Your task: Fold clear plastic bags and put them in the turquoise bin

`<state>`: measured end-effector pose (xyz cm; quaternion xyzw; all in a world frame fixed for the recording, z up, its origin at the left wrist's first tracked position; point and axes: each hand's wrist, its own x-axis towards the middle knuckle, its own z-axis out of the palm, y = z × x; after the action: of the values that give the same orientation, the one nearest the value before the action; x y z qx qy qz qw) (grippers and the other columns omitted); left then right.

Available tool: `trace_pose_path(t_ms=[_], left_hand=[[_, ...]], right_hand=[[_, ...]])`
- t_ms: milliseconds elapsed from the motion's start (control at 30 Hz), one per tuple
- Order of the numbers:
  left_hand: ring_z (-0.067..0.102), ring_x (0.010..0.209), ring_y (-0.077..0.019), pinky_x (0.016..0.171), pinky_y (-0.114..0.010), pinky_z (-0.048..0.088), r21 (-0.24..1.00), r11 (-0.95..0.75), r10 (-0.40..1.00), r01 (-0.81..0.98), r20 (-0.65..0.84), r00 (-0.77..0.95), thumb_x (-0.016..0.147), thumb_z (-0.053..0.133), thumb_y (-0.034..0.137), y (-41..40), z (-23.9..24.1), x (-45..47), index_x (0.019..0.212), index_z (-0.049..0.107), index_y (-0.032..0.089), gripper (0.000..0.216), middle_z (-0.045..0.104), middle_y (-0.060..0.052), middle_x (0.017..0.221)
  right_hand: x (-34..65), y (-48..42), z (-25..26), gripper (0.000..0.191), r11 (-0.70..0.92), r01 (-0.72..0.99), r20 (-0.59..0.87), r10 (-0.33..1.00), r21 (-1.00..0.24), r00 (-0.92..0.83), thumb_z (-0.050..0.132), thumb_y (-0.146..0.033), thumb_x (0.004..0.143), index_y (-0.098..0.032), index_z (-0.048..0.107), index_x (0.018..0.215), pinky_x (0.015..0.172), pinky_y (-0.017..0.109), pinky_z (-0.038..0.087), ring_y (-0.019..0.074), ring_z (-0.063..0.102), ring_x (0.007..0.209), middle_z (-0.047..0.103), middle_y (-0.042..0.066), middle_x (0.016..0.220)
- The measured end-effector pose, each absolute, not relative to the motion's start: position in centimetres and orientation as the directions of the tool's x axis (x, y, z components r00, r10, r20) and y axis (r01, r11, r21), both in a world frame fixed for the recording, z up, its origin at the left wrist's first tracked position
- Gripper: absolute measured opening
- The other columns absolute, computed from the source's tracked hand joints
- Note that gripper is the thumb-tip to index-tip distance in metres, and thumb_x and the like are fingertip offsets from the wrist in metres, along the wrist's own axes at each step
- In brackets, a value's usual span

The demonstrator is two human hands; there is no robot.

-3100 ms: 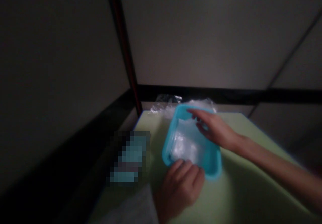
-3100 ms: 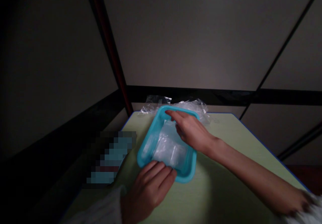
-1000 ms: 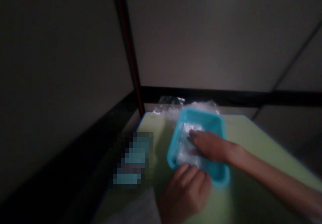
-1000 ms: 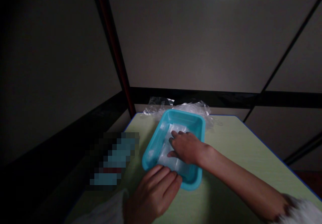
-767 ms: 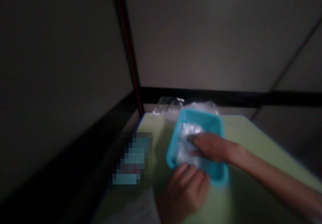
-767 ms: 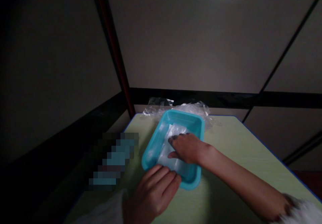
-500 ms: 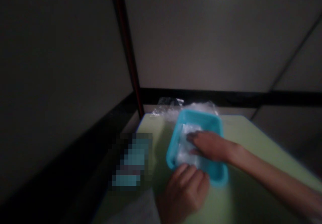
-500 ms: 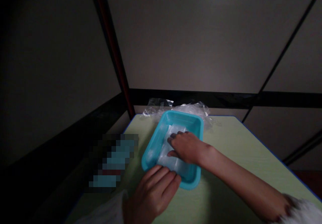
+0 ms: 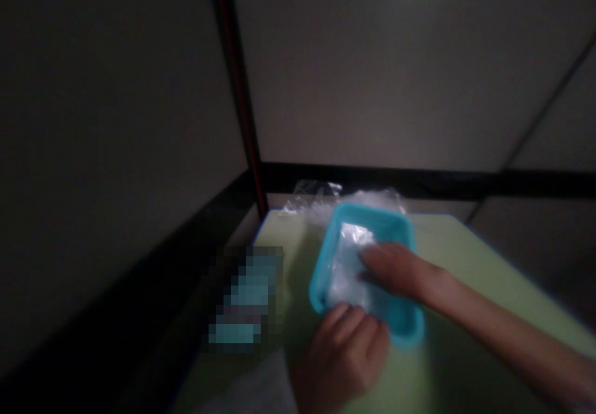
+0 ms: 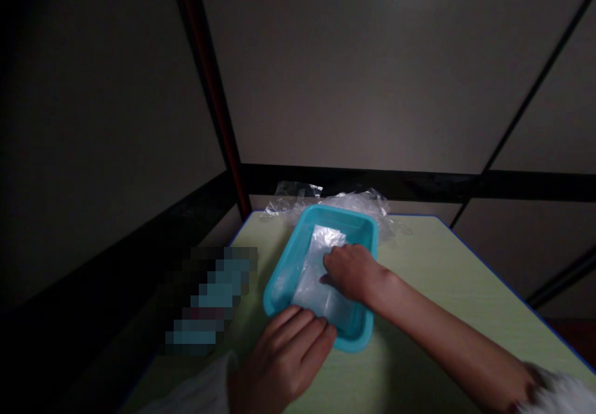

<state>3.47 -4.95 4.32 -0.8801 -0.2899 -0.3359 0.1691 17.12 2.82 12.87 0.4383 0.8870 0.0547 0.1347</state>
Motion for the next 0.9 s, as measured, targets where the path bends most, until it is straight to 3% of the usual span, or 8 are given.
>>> trace_pose_path(t_ms=[267,667,900], left_hand=[[0.053,0.061,-0.0154,0.058,-0.03,0.043,-0.089,-0.773,0.408,0.628,0.688,0.6,0.093,0.035,0.011,-4.9,4.5,3.3,0.081,0.057,0.015,0.025,0.055,0.0,0.066],[0.055,0.063,-0.0155,0.061,-0.029,0.044,-0.042,-0.767,0.437,0.64,0.696,0.57,0.094,0.033,0.01,-4.8,4.8,3.2,0.086,0.059,0.015,0.028,0.059,0.0,0.069],[0.056,0.065,-0.0163,0.062,-0.03,0.044,-0.007,-0.77,0.449,0.638,0.703,0.551,0.097,0.024,0.014,-4.4,5.1,3.0,0.09,0.06,0.014,0.037,0.062,-0.001,0.073]], right_hand=[[16.9,2.7,13.0,0.028,0.604,0.762,-0.205,0.796,0.233,-0.569,0.047,-0.027,0.092,-0.009,0.066,0.102,0.073,0.036,0.048,0.0309,0.064,0.094,0.067,0.018,0.103],[18.1,2.3,13.2,0.029,0.599,0.765,-0.191,0.801,0.237,-0.567,0.05,-0.031,0.091,-0.009,0.069,0.091,0.071,0.038,0.047,0.0322,0.066,0.088,0.069,0.019,0.092],[19.4,2.4,13.1,0.025,0.591,0.772,-0.067,0.802,0.236,-0.594,0.056,-0.031,0.087,-0.01,0.069,0.087,0.071,0.04,0.048,0.0323,0.066,0.083,0.069,0.018,0.086]])
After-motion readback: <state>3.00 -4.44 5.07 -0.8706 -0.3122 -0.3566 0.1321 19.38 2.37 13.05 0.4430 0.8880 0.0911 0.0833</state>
